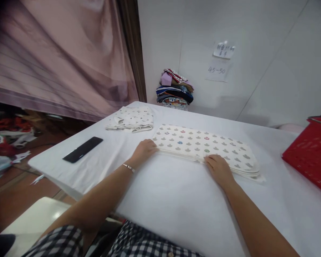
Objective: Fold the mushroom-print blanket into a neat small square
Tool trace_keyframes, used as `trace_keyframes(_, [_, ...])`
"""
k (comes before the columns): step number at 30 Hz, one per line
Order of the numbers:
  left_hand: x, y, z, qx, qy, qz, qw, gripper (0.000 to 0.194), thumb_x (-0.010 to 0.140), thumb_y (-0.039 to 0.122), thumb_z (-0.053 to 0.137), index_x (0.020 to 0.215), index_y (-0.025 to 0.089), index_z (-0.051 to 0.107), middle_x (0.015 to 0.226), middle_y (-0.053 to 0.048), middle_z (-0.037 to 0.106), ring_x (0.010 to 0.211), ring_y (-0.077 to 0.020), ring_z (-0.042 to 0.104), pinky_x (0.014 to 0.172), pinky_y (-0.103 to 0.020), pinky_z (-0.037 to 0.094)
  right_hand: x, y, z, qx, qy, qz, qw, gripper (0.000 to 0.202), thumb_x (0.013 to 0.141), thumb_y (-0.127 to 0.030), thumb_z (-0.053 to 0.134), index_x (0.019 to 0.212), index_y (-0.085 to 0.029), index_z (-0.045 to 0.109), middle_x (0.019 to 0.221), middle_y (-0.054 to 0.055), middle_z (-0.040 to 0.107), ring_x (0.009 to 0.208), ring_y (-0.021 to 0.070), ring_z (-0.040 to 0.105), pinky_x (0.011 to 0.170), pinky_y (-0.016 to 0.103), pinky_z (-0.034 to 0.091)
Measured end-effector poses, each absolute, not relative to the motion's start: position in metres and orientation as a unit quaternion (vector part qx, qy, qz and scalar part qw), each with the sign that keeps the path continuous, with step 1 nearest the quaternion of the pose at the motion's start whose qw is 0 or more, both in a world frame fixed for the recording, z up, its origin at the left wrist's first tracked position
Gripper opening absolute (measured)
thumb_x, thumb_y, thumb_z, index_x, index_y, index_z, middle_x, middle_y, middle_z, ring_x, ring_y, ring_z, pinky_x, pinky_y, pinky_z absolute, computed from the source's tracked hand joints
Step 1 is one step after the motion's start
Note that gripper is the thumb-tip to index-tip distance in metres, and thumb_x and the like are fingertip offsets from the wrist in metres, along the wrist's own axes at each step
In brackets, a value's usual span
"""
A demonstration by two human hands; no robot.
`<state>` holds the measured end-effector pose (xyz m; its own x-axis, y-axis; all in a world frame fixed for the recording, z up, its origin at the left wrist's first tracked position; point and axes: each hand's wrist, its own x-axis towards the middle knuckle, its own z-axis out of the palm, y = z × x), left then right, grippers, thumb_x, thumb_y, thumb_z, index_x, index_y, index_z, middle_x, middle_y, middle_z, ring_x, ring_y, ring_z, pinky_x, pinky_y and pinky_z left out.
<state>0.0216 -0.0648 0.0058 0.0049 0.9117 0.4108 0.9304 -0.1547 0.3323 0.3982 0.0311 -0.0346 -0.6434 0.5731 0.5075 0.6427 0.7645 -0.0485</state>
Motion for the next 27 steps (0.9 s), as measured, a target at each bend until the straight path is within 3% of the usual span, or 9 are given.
trace_keyframes(3, [0.003,-0.073,0.015,-0.623,-0.703,-0.341,-0.039,0.015,0.08,0.035,0.061,0.081,0.021,0.066,0.089,-0.003,0.064,0.084,-0.0175,0.056,0.075,-0.031,0.043,0.399,0.031,-0.034,-0.339,-0.903,-0.067,0.256,0.03,0.093,-0.032,0.041,0.102,-0.023,0.069,0.102,0.009,0.065,0.092,0.0244,0.057,0.08,0.04,0.048])
trace_keyframes(10, [0.0,-0.081,0.026,-0.562,-0.757,-0.286,-0.173,0.019,0.069,0.038,0.068,0.077,0.021,0.068,0.093,-0.001,0.064,0.083,-0.0161,0.058,0.069,-0.026,0.042,0.398,0.028,-0.033,-0.342,-0.9,-0.085,0.258,0.031,0.093,-0.034,0.042,0.104,-0.02,0.067,0.101,0.009,0.064,0.093,0.0241,0.057,0.081,0.039,0.048])
trace_keyframes(19, [0.014,-0.076,0.018,-0.545,-0.784,-0.251,-0.16,0.013,0.073,0.03,0.062,0.079,0.019,0.065,0.096,-0.002,0.064,0.084,-0.0156,0.057,0.069,-0.025,0.041,0.394,0.026,-0.032,-0.339,-0.896,-0.094,0.272,0.032,0.093,-0.036,0.041,0.104,-0.022,0.067,0.097,0.009,0.065,0.089,0.0239,0.058,0.079,0.039,0.048])
trace_keyframes(27, [0.005,-0.078,0.023,-0.505,-0.802,-0.251,-0.197,0.008,0.066,0.023,0.062,0.073,0.019,0.062,0.08,-0.003,0.066,0.073,-0.0173,0.057,0.062,-0.027,0.038,0.394,0.028,-0.034,-0.34,-0.898,-0.101,0.261,0.033,0.094,-0.034,0.039,0.101,-0.022,0.069,0.096,0.009,0.065,0.087,0.0235,0.057,0.077,0.039,0.048])
